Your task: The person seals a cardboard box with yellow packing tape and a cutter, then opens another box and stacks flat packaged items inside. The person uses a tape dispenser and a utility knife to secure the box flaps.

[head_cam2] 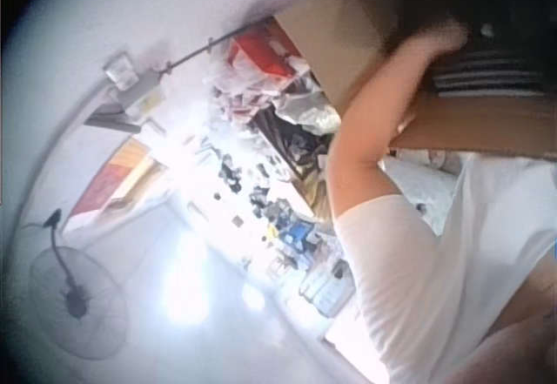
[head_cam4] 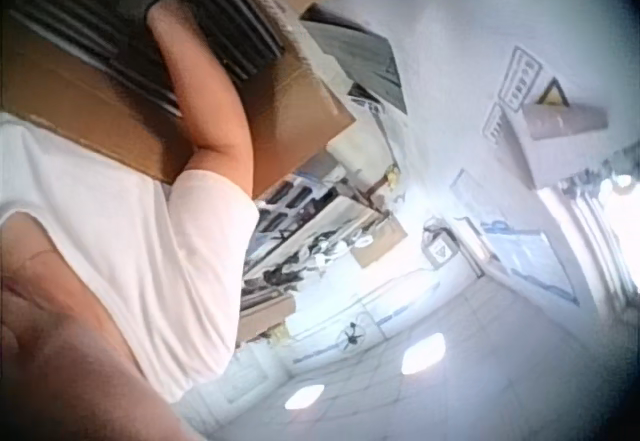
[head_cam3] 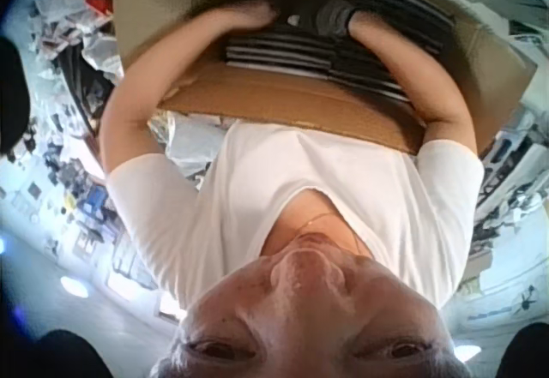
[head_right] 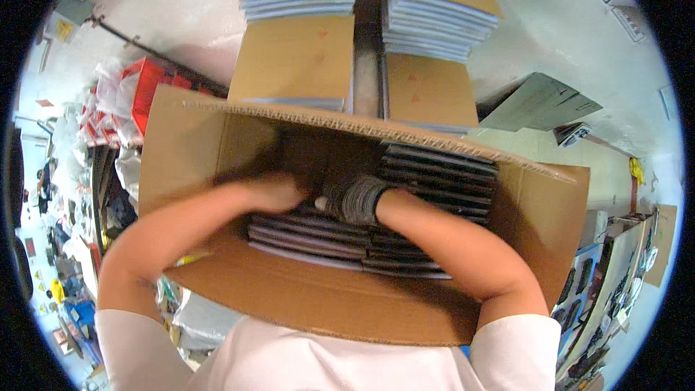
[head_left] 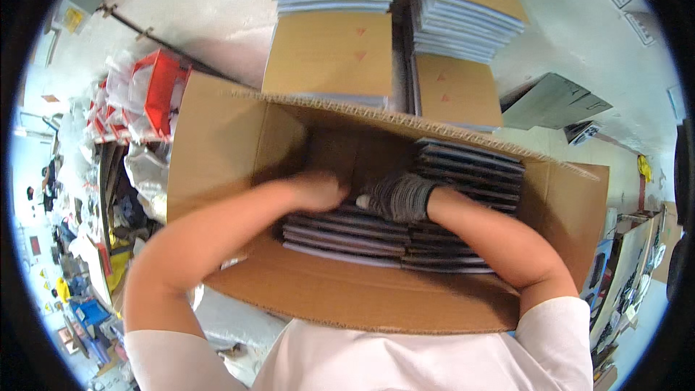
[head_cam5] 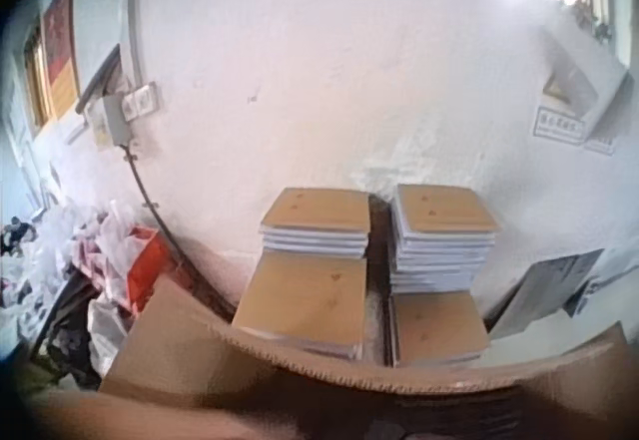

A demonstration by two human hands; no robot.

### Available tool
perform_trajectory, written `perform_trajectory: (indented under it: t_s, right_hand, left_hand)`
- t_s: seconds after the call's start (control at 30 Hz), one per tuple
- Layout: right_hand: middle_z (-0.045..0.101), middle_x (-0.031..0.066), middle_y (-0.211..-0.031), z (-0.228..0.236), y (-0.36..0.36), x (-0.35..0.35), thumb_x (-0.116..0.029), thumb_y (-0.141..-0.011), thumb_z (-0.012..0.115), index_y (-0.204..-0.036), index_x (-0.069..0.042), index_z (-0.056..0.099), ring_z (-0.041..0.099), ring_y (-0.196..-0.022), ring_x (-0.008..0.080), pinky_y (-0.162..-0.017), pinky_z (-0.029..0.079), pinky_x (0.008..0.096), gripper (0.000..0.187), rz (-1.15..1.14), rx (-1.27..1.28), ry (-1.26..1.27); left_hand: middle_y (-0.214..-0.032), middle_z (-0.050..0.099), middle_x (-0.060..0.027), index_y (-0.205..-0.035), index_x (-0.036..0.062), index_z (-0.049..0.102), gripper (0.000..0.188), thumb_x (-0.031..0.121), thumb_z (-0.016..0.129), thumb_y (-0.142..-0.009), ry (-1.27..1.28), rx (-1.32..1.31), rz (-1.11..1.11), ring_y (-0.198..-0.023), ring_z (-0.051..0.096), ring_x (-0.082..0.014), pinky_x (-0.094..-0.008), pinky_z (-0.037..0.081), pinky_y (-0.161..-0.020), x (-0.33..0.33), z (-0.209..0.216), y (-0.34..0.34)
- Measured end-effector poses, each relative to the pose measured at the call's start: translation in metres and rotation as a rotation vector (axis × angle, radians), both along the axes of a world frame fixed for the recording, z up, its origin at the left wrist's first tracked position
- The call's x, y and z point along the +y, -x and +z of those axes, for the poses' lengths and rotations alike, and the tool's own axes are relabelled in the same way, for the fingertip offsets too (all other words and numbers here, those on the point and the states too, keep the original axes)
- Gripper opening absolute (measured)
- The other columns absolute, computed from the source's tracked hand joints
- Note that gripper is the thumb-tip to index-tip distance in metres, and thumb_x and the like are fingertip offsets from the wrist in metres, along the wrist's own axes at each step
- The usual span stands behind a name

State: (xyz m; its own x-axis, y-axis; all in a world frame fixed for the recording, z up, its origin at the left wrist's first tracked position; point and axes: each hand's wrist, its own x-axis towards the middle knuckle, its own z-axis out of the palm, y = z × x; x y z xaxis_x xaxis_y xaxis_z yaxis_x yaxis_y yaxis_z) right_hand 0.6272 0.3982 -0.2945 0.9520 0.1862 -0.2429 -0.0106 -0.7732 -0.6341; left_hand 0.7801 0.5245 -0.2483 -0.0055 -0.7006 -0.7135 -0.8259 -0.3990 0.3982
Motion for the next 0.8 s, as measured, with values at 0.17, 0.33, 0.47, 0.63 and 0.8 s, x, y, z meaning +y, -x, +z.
perform_trajectory:
  t_s: [0.17, 0.33, 0.47, 0.63, 0.8]
  right_hand:
    - [0.068, 0.0177, -0.104, 0.131, -0.002, -0.003, -0.039, -0.091, 0.052, -0.104, -0.008, 0.069, 0.062, -0.103, 0.0347, -0.09, 0.048, 0.044, 0.038, 0.162, 0.405, 0.093]
    - [0.069, 0.0145, -0.09, 0.219, -0.033, -0.112, -0.024, -0.087, 0.063, -0.104, -0.01, 0.066, 0.066, -0.081, 0.0287, -0.077, 0.053, 0.0372, 0.022, -0.162, -0.881, 0.195]
    - [0.069, 0.0087, -0.091, 0.258, -0.059, -0.244, -0.02, -0.088, 0.062, -0.1, -0.006, 0.066, 0.062, -0.077, 0.0153, -0.07, 0.051, 0.0305, 0.019, -0.573, -0.277, 0.676]
    - [0.061, 0.0156, -0.118, 0.154, -0.064, -0.289, -0.032, -0.072, 0.076, -0.125, -0.011, 0.055, 0.057, -0.11, 0.0266, -0.095, 0.044, 0.0389, 0.061, -0.605, -0.053, 1.158]
    - [0.035, 0.013, -0.146, 0.12, -0.069, -0.285, -0.041, -0.064, 0.083, -0.145, -0.018, 0.03, 0.037, -0.133, 0.0302, -0.107, 0.033, 0.0515, 0.1, -0.529, -0.186, 1.348]
  left_hand:
    - [-0.115, 0.062, -0.0234, -0.109, 0.0044, 0.066, 0.049, 0.039, 0.033, -0.097, -0.051, -0.02, -0.079, -0.107, 0.058, -0.0419, -0.0488, 0.045, -0.094, 0.004, -0.016, 0.003]
    - [-0.117, 0.062, -0.0216, -0.107, 0.0008, 0.063, 0.048, 0.031, 0.028, -0.097, -0.11, 0.007, -0.088, -0.108, 0.057, -0.0431, -0.0477, 0.043, -0.096, 0.007, -0.011, 0.003]
    - [-0.113, 0.061, -0.0236, -0.1, 0.0001, 0.064, 0.048, 0.029, 0.026, -0.097, 0.037, 0.034, -0.087, -0.106, 0.057, -0.0425, -0.0482, 0.043, -0.095, 0.003, -0.018, 0.006]
    - [-0.115, 0.061, -0.0227, -0.103, 0.0012, 0.066, 0.047, 0.031, 0.029, -0.095, 0.056, 0.05, -0.064, -0.107, 0.057, -0.0423, -0.0477, 0.043, -0.096, 0.007, -0.029, 0.003]
    - [-0.104, 0.063, -0.0229, -0.094, 0.0029, 0.063, 0.041, 0.032, 0.034, -0.094, 0.108, 0.07, -0.013, -0.097, 0.059, -0.0432, -0.051, 0.045, -0.088, 0.011, -0.027, 0.003]
